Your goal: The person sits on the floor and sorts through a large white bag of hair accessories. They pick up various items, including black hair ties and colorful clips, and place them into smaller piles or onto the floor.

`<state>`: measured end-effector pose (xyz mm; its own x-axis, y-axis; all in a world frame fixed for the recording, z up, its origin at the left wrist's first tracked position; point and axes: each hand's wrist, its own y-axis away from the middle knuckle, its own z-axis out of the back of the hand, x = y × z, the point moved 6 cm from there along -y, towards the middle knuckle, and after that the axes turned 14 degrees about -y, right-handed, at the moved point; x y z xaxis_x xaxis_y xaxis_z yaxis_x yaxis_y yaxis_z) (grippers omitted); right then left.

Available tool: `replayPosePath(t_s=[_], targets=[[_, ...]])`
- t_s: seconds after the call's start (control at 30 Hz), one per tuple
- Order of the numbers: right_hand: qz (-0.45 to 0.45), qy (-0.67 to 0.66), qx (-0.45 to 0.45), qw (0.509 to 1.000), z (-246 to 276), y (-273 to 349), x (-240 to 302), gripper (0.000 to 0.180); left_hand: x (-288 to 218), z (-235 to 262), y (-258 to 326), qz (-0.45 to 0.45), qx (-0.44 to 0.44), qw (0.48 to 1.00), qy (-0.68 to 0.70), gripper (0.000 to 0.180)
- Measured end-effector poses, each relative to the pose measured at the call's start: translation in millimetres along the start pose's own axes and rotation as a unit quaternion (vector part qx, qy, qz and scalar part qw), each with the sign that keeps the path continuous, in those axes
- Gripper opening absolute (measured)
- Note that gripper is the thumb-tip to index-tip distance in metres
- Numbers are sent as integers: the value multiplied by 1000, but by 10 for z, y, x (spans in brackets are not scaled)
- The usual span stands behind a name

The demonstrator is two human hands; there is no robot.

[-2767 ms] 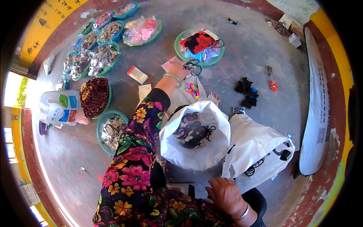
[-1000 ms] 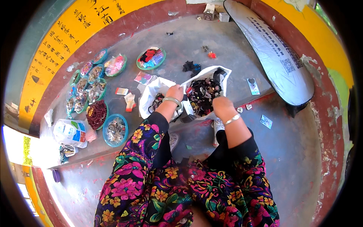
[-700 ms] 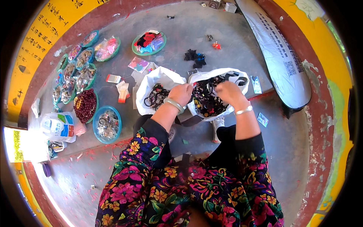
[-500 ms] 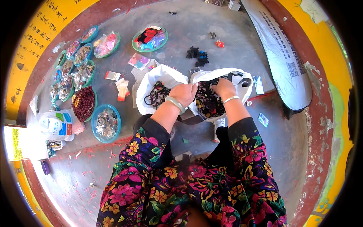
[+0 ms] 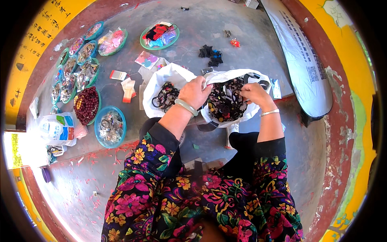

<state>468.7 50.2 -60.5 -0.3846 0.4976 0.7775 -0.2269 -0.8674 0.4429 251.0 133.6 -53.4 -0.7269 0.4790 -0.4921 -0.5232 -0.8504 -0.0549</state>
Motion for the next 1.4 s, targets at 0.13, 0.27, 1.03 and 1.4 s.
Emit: replayPosePath(t_s=[0.13,0.27,1.03,1.4], targets=[[52,319,-57,945,-15,-150,-259,22,-142,53,15,-45,-80,995,-24,32],[46,339,-33,939,-334,-437,-183,26,-170,11,-19,-92,-113,987,-62,23],[-30,-181,-47,982,104,-71,-108,15,-100,-64,-109,-38,-93,995,-31,29],[7,-358,-2,934,170,64,2,14,-133,-47,-103,-52,-134,989,23,18]])
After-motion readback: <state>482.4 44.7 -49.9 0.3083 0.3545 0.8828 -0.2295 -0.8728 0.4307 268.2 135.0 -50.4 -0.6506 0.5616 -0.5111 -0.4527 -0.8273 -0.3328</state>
